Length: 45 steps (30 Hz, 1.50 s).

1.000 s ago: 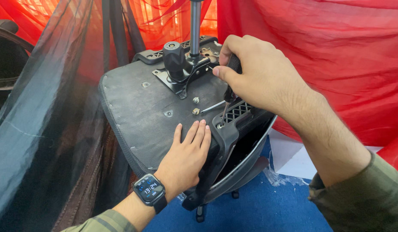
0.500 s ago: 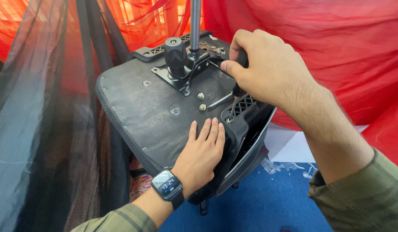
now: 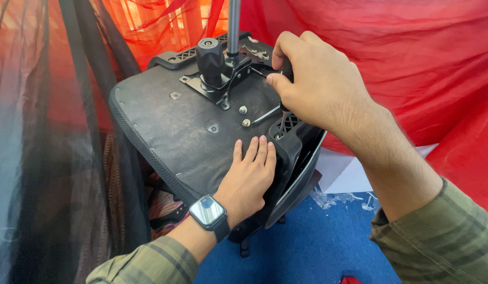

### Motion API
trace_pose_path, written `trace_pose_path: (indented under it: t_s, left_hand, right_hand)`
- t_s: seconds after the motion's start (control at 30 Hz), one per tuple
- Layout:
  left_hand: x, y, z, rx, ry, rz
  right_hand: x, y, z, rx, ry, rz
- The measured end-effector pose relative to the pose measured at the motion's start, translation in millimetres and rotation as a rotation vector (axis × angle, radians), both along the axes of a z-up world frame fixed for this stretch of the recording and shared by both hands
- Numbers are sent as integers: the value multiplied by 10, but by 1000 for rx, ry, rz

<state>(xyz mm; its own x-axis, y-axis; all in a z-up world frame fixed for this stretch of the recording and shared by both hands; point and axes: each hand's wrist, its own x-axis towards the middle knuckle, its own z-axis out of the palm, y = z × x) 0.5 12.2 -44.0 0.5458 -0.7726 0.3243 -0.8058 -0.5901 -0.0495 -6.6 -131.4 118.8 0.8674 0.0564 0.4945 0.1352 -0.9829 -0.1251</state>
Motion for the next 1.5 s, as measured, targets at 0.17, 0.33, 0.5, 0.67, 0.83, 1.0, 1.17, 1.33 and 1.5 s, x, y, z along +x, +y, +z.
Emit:
trace_pose_path:
  t_s: [0.17,0.33,0.5,0.67,0.83,1.0,1.17,1.33,1.5]
  left_hand:
    - [151,-25,28,30,50,1]
    - [304,-16,41,12,66,-14]
    - [473,-3,29,6,58,-37]
    - [638,-18,25,6,67,-62]
    - [744,17,14,-15,35,-85]
    - [826,58,20,-19,39,-98]
    - [909,48,33,-5,56,-102]
    - [992,25,26,-4,36,-93]
    - [1027,-1,33,-2,52,-71]
  right_hand:
    - [179,-45,-43,-15,-31,13]
    - [383,-138,-41,56,-19,2]
    - [522,-219,-41,91,-1,42]
    - [642,-339,-63,52,-136,193]
    - [816,-432,-152,199,-48,142]
    - [935,-380,-264,57,-298,374]
    - [940,-293,-222,180,-229,222]
    - [942,-273,-137,189,-205,195]
    - [1046,-401,-113,186,-194,240]
